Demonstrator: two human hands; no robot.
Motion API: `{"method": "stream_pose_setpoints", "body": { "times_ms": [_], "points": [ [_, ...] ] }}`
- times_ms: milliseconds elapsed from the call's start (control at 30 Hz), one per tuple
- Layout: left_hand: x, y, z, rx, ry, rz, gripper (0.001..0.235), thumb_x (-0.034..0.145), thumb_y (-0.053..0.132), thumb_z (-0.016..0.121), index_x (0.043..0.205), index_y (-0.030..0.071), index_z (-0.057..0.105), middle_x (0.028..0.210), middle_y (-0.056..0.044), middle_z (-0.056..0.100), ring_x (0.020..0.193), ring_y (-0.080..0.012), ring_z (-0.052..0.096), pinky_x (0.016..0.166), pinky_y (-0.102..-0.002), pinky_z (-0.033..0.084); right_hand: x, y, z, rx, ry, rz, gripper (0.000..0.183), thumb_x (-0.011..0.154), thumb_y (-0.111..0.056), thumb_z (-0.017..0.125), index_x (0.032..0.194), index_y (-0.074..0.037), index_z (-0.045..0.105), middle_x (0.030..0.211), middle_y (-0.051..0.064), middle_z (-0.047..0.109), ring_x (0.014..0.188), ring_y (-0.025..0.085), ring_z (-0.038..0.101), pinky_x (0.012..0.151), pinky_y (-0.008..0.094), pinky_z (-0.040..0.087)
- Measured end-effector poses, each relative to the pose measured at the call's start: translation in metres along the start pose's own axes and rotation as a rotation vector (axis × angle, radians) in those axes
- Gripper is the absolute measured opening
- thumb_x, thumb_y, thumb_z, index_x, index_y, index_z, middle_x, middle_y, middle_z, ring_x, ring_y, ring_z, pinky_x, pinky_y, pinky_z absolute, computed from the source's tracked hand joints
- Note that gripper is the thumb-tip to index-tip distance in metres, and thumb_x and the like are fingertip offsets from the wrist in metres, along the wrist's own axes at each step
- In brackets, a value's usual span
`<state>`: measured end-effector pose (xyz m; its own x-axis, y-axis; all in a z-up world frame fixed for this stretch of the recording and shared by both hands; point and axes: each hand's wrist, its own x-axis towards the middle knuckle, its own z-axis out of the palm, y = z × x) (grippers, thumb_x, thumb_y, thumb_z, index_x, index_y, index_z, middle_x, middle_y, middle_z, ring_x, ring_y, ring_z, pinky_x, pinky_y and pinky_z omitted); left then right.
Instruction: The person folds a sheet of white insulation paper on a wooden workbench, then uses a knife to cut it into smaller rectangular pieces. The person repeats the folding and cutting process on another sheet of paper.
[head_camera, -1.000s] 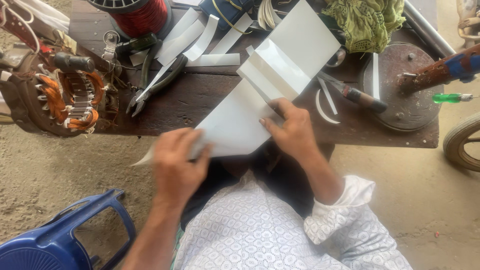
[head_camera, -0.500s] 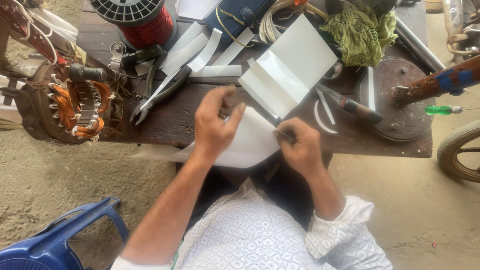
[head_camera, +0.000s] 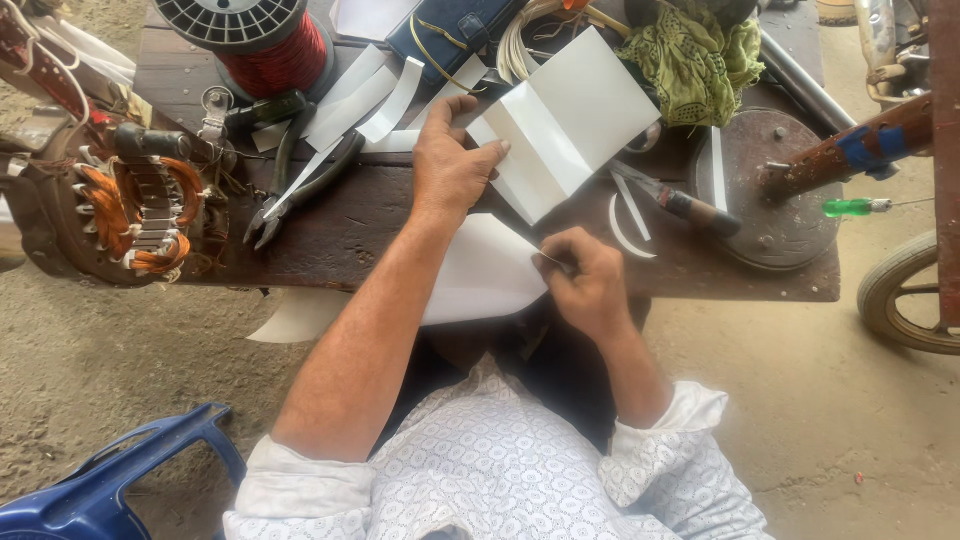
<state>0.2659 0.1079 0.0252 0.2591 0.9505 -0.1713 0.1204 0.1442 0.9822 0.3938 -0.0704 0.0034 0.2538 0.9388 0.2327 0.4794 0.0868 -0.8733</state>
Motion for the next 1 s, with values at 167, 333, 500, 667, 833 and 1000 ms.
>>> {"method": "stream_pose_setpoints", "body": {
  "times_ms": [167, 333, 500, 667, 833, 1000],
  "points": [
    [-0.018, 0.004, -0.033, -0.264, -0.029, 0.24, 0.062, 0.082, -0.002, 0.065, 0.143, 0.003, 0.052, 0.108, -0.011, 0.069, 0.073, -0.0126, 0.072, 0.055, -0.025, 0.062, 0.001, 0.003, -0.004, 0.02, -0.016, -0.017, 0.011, 0.089, 0.001, 0.075, 0.096, -0.001, 0.067, 0.092, 0.007, 0.073, 0.082, 0.013, 0.072, 0.067, 0.025, 0.058],
    [-0.04, 0.024, -0.084, -0.299, -0.358, 0.31, 0.054, 0.088, -0.005, 0.059, 0.142, 0.001, 0.061, 0.114, -0.017, 0.072, 0.092, -0.0172, 0.074, 0.071, -0.024, 0.061, -0.003, 0.006, -0.005, 0.006, -0.027, -0.023, 0.012, 0.09, 0.001, 0.076, 0.097, -0.001, 0.066, 0.089, 0.006, 0.073, 0.081, 0.013, 0.071, 0.069, 0.026, 0.058],
    [-0.055, 0.05, -0.101, 0.052, -0.367, 0.528, 0.035, 0.094, -0.002, 0.066, 0.127, 0.008, 0.066, 0.115, -0.004, 0.074, 0.105, -0.0105, 0.074, 0.084, -0.02, 0.065, -0.004, 0.016, -0.014, 0.12, -0.104, -0.063, 0.012, 0.091, 0.002, 0.074, 0.096, -0.003, 0.065, 0.093, 0.006, 0.073, 0.083, 0.012, 0.07, 0.074, 0.025, 0.058],
    [-0.072, 0.088, -0.119, 0.452, -0.108, 0.873, 0.012, 0.091, 0.01, 0.08, 0.102, 0.012, 0.082, 0.086, -0.005, 0.069, 0.078, -0.0149, 0.062, 0.067, -0.029, 0.052, -0.005, 0.024, -0.024, 0.413, -0.231, -0.051, 0.011, 0.092, 0.003, 0.074, 0.095, -0.003, 0.065, 0.099, 0.006, 0.072, 0.088, 0.013, 0.068, 0.077, 0.025, 0.058],
    [-0.1, 0.117, -0.177, 0.552, -0.18, 0.937, 0.009, 0.094, 0.019, 0.074, 0.099, 0.014, 0.08, 0.088, -0.003, 0.073, 0.082, -0.0159, 0.067, 0.071, -0.031, 0.054, 0.0, 0.03, -0.03, 0.615, -0.366, -0.11, 0.011, 0.095, 0.003, 0.071, 0.105, -0.002, 0.067, 0.1, 0.007, 0.074, 0.089, 0.014, 0.071, 0.08, 0.027, 0.06],
    [-0.077, 0.137, -0.228, 0.592, -0.725, 0.68, 0.015, 0.097, 0.028, 0.068, 0.096, 0.017, 0.078, 0.089, 0.0, 0.077, 0.086, -0.0169, 0.072, 0.075, -0.034, 0.057, 0.001, 0.028, -0.03, 0.447, -0.294, 0.085, 0.013, 0.094, -0.003, 0.073, 0.104, -0.003, 0.066, 0.096, 0.008, 0.074, 0.088, 0.015, 0.072, 0.078, 0.028, 0.062]
  ]
}}
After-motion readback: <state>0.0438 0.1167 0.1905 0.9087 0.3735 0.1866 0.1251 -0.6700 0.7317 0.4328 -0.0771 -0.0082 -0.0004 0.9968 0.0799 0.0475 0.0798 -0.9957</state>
